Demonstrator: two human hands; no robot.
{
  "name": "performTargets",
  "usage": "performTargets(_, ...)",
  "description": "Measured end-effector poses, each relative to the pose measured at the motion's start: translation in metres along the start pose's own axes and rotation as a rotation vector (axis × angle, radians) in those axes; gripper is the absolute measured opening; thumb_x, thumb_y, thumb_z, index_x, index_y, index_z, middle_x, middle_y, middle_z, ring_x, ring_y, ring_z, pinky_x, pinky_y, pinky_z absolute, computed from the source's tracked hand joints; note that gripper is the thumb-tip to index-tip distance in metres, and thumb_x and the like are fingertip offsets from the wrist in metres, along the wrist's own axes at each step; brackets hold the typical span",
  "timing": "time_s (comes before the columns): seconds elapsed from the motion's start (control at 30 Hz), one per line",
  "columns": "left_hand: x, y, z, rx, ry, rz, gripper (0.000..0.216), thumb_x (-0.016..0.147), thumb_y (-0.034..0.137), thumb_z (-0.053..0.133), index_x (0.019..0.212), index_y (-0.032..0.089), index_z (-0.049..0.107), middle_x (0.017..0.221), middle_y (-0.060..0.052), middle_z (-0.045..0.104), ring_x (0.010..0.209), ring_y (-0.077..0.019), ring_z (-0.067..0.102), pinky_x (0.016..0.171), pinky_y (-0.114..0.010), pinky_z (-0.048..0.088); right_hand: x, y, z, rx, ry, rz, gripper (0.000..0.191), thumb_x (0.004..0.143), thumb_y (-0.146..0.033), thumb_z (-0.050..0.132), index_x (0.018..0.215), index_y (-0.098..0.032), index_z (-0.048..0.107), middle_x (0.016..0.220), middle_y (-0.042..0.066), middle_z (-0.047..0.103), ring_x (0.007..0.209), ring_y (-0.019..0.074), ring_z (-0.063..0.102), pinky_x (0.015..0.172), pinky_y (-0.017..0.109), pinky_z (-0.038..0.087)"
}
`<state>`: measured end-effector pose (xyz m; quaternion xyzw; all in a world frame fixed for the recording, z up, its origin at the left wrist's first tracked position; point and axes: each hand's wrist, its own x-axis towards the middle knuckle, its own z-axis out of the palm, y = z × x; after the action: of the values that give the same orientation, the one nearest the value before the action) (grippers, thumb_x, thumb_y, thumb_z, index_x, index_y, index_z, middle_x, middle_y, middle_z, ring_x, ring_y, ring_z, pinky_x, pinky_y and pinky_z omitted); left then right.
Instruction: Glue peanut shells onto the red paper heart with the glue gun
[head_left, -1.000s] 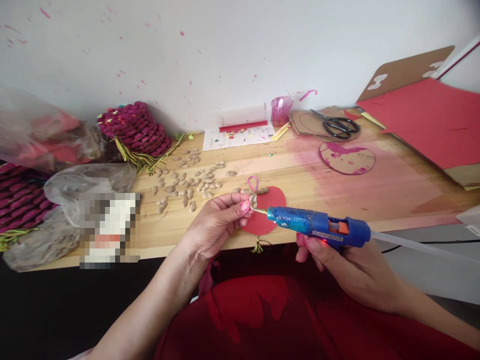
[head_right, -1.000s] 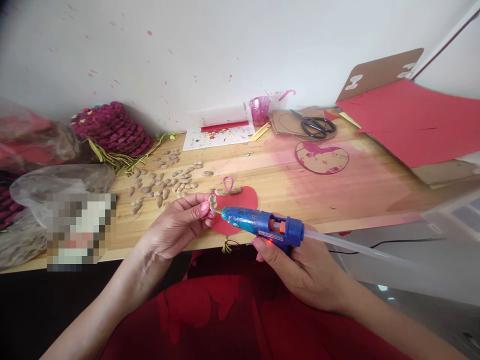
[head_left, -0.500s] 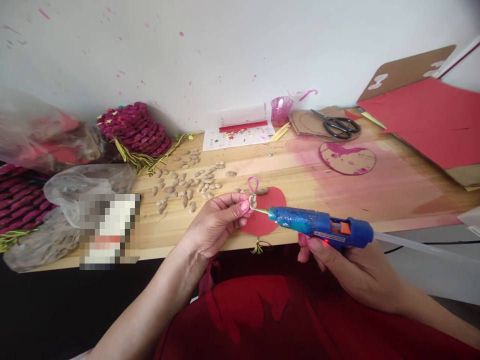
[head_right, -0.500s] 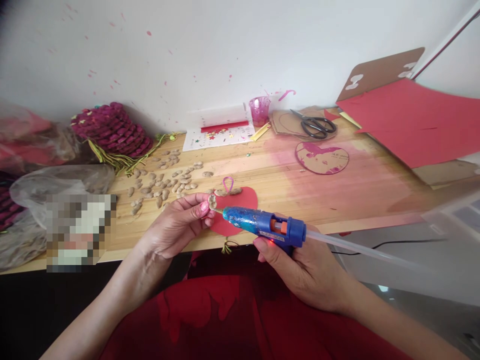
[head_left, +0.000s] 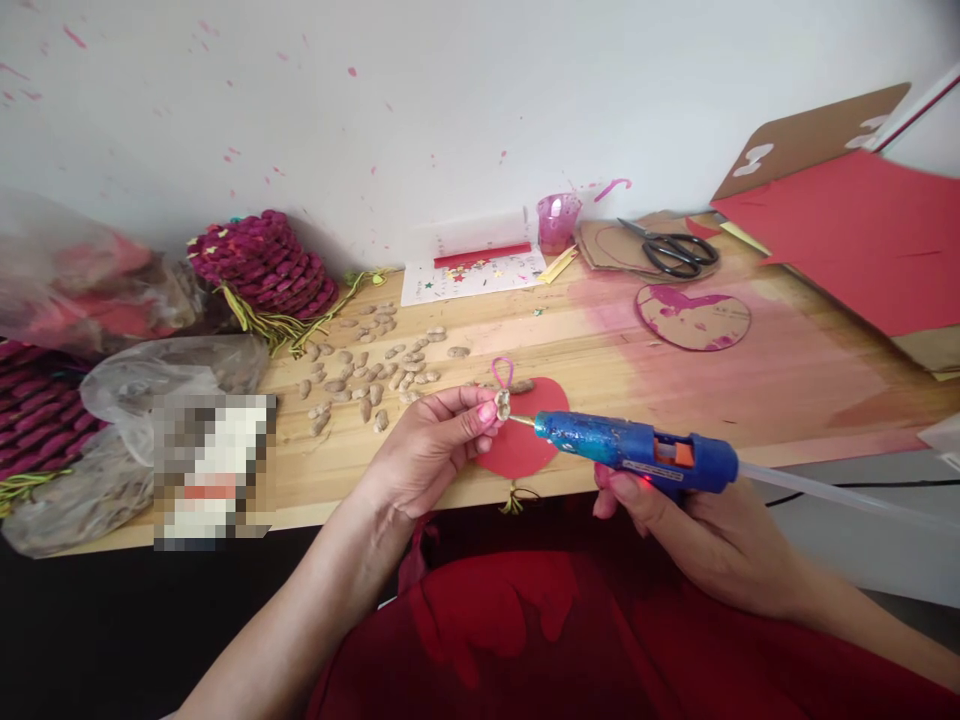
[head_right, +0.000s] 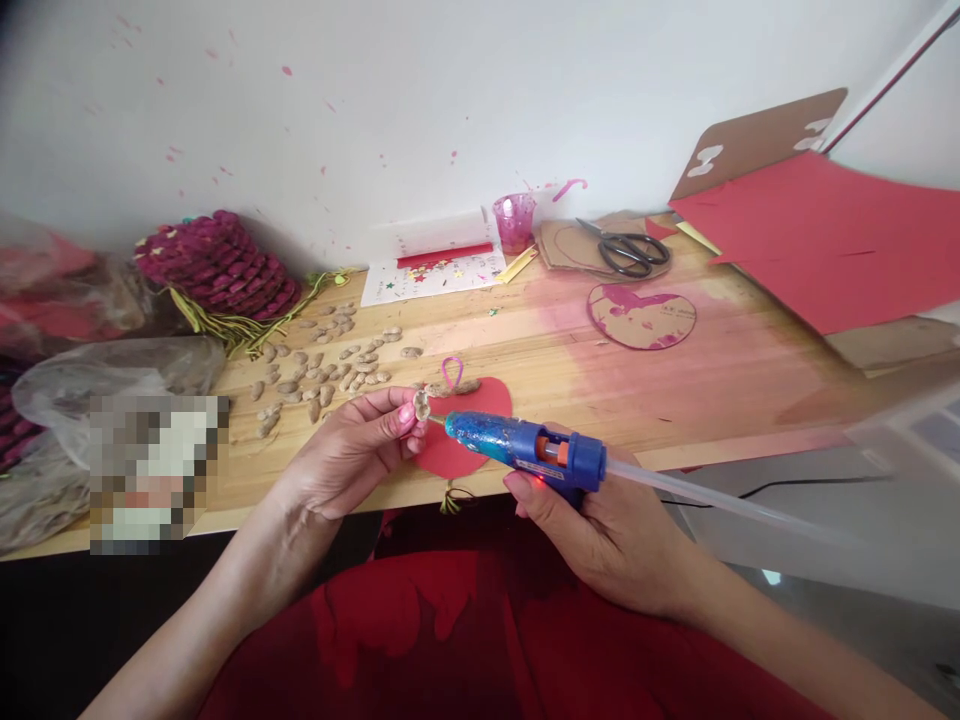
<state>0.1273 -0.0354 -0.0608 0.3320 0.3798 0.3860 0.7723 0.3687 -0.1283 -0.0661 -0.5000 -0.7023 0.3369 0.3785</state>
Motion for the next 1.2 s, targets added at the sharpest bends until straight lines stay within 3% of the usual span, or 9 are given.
performTargets(0.17, 0.007, 0.006, 0.0, 0.156, -0.014, 0.108, 0.026, 0.065, 0.029, 0.095, 0.08, 0.016, 0.079, 0.066, 0.001, 0.069, 0.059, -0.0065, 0.061, 0.058, -0.015, 0.051, 0.004, 0.009, 0.0, 0.116, 0.063, 0.153, 0.033, 0.102, -0.045, 0.056, 0.084, -0.021, 0.07, 0.077, 0.003, 0.072, 0.052, 0.011, 0.059, 0.05, 0.025, 0.048)
performTargets(0.37, 0.028, 0.013, 0.003, 0.84, 0.078, 0.427, 0.005, 0.085, 0.019, 0.076, 0.089, 0.018, 0.077, 0.087, -0.002, 0.075, 0.073, -0.0112, 0.067, 0.07, -0.023, 0.055, 0.022, 0.016, 0.001, 0.782, 0.302, 0.502, 0.039, 0.088, -0.062, 0.07, 0.088, -0.023, 0.069, 0.087, 0.005, 0.074, 0.067, 0.019, 0.073, 0.049, 0.025, 0.056)
performTargets(0.5, 0.042, 0.012, 0.013, 1.273, 0.024, 0.649, 0.015, 0.09, 0.009, 0.065, 0.09, 0.019, 0.075, 0.091, -0.001, 0.073, 0.081, -0.0128, 0.069, 0.077, -0.026, 0.054, 0.032, 0.016, -0.002, 1.123, 0.281, 0.641, 0.039, 0.085, -0.064, 0.073, 0.088, -0.025, 0.067, 0.079, 0.003, 0.074, 0.083, 0.0255, 0.079, 0.066, 0.032, 0.064)
performTargets(0.63, 0.05, 0.004, 0.02, 1.552, -0.002, 0.753, 0.016, 0.093, 0.007, 0.061, 0.092, 0.018, 0.073, 0.093, -0.002, 0.07, 0.081, -0.0139, 0.068, 0.075, -0.027, 0.053, 0.034, 0.021, -0.004, 1.277, 0.208, 0.638, 0.034, 0.091, -0.06, 0.068, 0.093, -0.025, 0.068, 0.078, 0.003, 0.076, 0.096, 0.0263, 0.079, 0.087, 0.04, 0.063)
performTargets(0.9, 0.056, -0.005, 0.022, 1.749, -0.045, 0.796, 0.015, 0.1, 0.013, 0.055, 0.098, 0.017, 0.07, 0.098, -0.003, 0.069, 0.082, -0.0152, 0.068, 0.07, -0.026, 0.053, 0.043, 0.03, -0.006, 1.384, 0.14, 0.699, 0.038, 0.095, -0.059, 0.064, 0.101, -0.022, 0.07, 0.107, 0.011, 0.081, 0.114, 0.0315, 0.074, 0.105, 0.054, 0.054)
performTargets(1.2, 0.055, -0.006, 0.025, 1.778, -0.087, 0.795, 0.017, 0.102, 0.015, 0.052, 0.104, 0.02, 0.068, 0.104, -0.003, 0.069, 0.085, -0.0132, 0.068, 0.072, -0.023, 0.053, 0.045, 0.033, -0.004, 1.427, 0.141, 0.661, 0.035, 0.095, -0.056, 0.066, 0.1, -0.022, 0.07, 0.107, 0.007, 0.079, 0.11, 0.0302, 0.075, 0.104, 0.054, 0.055)
